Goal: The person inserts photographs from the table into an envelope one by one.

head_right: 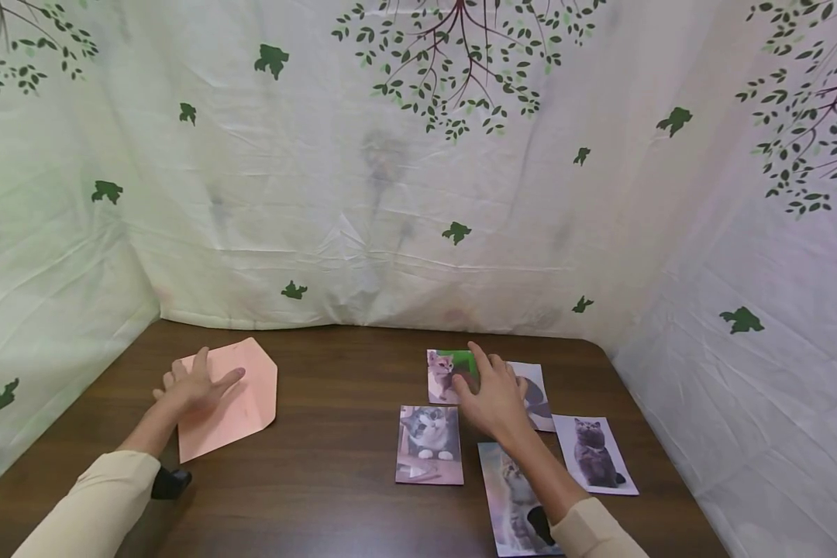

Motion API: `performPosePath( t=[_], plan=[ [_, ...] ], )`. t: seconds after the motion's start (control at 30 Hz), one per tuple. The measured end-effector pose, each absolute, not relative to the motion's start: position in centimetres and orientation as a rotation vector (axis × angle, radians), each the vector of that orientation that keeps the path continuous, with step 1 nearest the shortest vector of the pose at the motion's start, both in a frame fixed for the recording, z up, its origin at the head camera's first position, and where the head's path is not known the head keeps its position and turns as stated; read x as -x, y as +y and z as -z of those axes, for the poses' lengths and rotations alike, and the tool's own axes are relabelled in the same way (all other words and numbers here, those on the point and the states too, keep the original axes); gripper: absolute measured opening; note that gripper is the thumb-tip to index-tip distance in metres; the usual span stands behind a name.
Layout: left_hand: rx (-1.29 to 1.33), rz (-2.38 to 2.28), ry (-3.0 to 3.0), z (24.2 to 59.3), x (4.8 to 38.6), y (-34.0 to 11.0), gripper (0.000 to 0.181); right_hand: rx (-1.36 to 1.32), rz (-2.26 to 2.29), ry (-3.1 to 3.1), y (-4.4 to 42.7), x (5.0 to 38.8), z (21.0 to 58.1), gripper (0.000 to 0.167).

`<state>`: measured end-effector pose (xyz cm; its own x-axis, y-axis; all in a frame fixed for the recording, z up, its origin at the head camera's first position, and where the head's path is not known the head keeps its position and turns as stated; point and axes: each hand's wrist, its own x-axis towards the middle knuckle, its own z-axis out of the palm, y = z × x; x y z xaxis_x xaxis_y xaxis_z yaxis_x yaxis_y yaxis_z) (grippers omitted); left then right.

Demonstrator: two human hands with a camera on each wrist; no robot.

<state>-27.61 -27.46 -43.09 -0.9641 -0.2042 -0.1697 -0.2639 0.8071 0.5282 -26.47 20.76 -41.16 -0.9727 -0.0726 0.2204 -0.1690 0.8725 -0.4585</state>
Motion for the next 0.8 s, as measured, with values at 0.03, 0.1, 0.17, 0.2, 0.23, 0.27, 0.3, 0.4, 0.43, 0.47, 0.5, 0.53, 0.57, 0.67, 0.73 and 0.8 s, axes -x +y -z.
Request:
performPosePath(
  t=[0.03, 0.1, 0.17, 0.2, 0.23, 0.27, 0.3, 0.4, 0.43, 0.47, 0.5, 0.53, 0.57, 0.67, 0.73, 0.8],
  plan=[
    [0.379, -0.869, 2.870, 43.1, 27.6, -27.4, 0.098, -0.188, -0.740, -2.848, 20.6, 26.6, 41.2, 0.067],
    [0.381, -0.880, 2.842, 43.0, 27.7, -27.4, 0.099, -0.195, -0.777, -2.843, 20.1, 26.8, 41.4, 0.066],
    [0.385, -0.892, 2.823, 43.0, 27.7, -27.3, 0.100, -0.195, -0.819, -2.840, 19.7, 27.0, 41.5, 0.065],
    [0.388, -0.899, 2.816, 43.0, 27.8, -27.3, 0.101, -0.190, -0.843, -2.838, 19.4, 27.1, 41.6, 0.065],
    [0.390, -0.906, 2.810, 43.1, 27.8, -27.3, 0.101, -0.196, -0.870, -2.834, 19.2, 27.1, 41.6, 0.065],
    [0.392, -0.917, 2.806, 43.1, 27.9, -27.2, 0.101, -0.204, -0.895, -2.829, 18.9, 27.2, 41.6, 0.065],
    [0.397, -0.927, 2.801, 43.1, 28.0, -27.2, 0.101, -0.205, -0.920, -2.826, 18.6, 27.3, 41.7, 0.064],
    [0.409, -0.940, 2.783, 43.2, 28.1, -27.1, 0.103, -0.187, -1.011, -2.820, 17.9, 27.4, 41.6, 0.063],
    [0.413, -0.948, 2.776, 43.2, 28.2, -27.1, 0.102, -0.180, -1.047, -2.816, 17.6, 27.5, 41.6, 0.062],
    [0.417, -0.949, 2.770, 43.2, 28.3, -27.1, 0.103, -0.168, -1.084, -2.813, 17.4, 27.5, 41.6, 0.062],
    [0.424, -0.949, 2.764, 43.2, 28.3, -27.1, 0.103, -0.150, -1.126, -2.810, 17.1, 27.5, 41.6, 0.061],
    [0.434, -0.954, 2.756, 43.2, 28.4, -27.1, 0.102, -0.132, -1.171, -2.807, 16.8, 27.5, 41.5, 0.060],
    [0.444, -0.967, 2.747, 43.1, 28.4, -27.1, 0.101, -0.121, -1.213, -2.802, 16.6, 27.6, 41.5, 0.059],
    [0.480, -1.002, 2.725, 43.1, 28.6, -27.0, 0.099, -0.114, -1.320, -2.791, 15.7, 27.7, 41.4, 0.056],
    [0.500, -1.026, 2.712, 43.0, 28.6, -26.9, 0.098, -0.106, -1.370, -2.791, 15.1, 27.7, 41.4, 0.056],
    [0.501, -1.026, 2.716, 43.1, 28.6, -26.8, 0.099, -0.102, -1.405, -2.795, 14.6, 27.9, 41.4, 0.056]
  ],
)
